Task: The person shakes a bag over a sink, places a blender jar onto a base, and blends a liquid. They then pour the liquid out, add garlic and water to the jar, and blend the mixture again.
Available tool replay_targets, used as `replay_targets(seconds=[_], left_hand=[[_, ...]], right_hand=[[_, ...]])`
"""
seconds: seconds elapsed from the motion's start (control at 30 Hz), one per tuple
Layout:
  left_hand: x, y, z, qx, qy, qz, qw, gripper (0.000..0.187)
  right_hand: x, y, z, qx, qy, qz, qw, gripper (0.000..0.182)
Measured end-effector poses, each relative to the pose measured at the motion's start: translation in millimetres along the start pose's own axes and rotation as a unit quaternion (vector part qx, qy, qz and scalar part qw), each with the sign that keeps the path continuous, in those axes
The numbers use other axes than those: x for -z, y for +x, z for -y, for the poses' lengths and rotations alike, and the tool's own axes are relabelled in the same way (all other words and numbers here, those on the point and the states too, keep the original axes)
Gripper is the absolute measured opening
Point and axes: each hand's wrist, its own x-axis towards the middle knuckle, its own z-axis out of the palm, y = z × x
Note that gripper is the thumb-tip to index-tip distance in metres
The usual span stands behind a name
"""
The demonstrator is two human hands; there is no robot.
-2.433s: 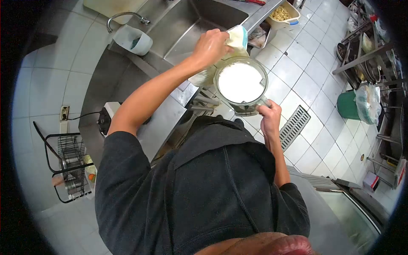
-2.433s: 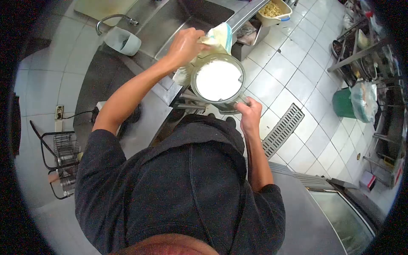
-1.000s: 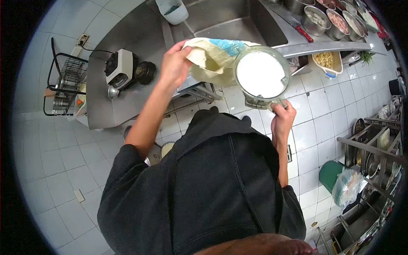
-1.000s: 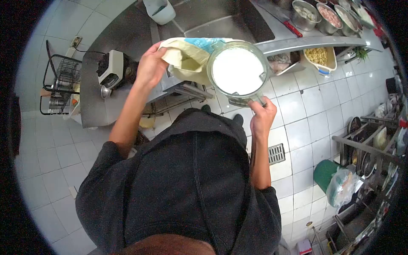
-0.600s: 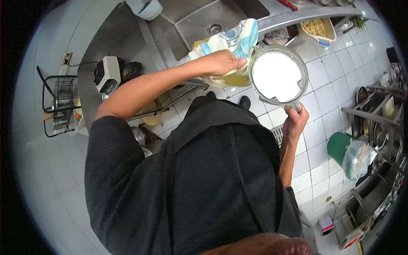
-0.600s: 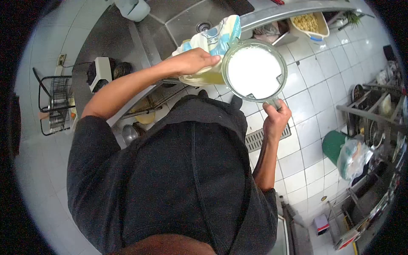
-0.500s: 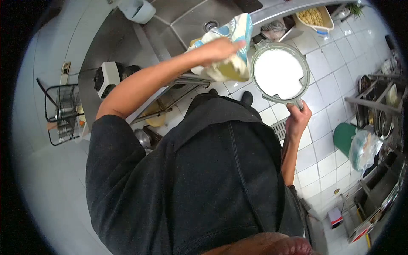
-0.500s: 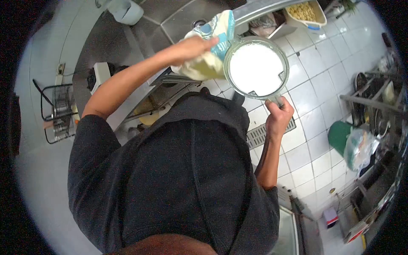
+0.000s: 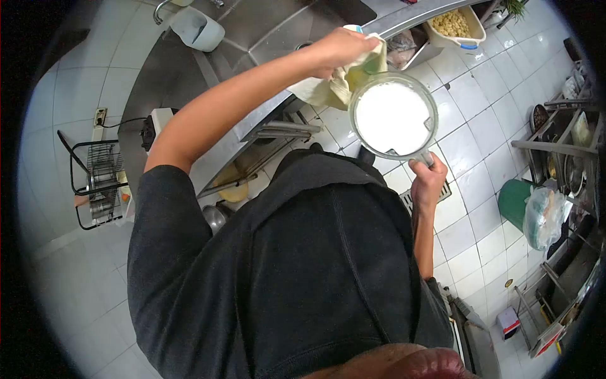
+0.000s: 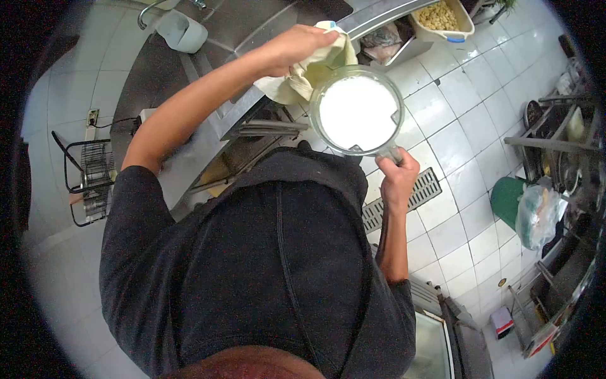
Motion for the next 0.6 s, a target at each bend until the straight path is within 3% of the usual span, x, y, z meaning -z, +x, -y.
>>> replay_targets(seconds=[0.03, 0.07, 0.1, 0.13, 0.17, 0.23, 0.33, 0.43, 0.53, 0.6], left_hand=[[-5, -2, 1, -0.011, 0.024, -0.009, 1.000, 0.040], [-5, -17, -2, -0.109, 0.112, 0.019, 0.987, 0.047], [-3, -32, -6, -0.084, 0.178, 0.061, 0.979, 0.048], [-9, -53, -9, -0.070, 0.198, 0.031, 0.977, 0.048], [-12, -69, 1, -0.115, 0.240, 0.018, 0.964, 0.056], [-22, -111, -7, -0.158, 0.260, 0.028, 0.952, 0.049], [-49, -133, -3, -0.224, 0.205, 0.034, 0.952, 0.036], [-50, -150, -10, -0.277, 0.186, 0.064, 0.941, 0.032], [-22, -157, -14, -0.346, 0.117, -0.011, 0.931, 0.030], [6, -163, -19, -0.387, 0.066, -0.070, 0.917, 0.028]], right_hand=[[-5, 1, 2, -0.007, 0.004, 0.006, 1.000, 0.002], [-11, 4, 3, -0.012, 0.008, 0.012, 1.000, 0.003], [-17, 7, 5, -0.019, 0.011, 0.019, 1.000, 0.004], [-22, 10, 4, -0.022, 0.008, 0.029, 0.999, 0.007], [-33, 12, 10, -0.030, 0.007, 0.039, 0.999, 0.009], [-56, 21, 7, -0.032, -0.020, 0.058, 0.998, 0.009], [-68, 42, -24, -0.002, -0.063, 0.096, 0.993, 0.012], [-96, 55, -4, 0.030, -0.136, 0.143, 0.980, 0.013], [-140, 66, 39, 0.102, -0.241, 0.205, 0.943, 0.014], [-179, 77, 70, 0.183, -0.329, 0.256, 0.890, 0.016]])
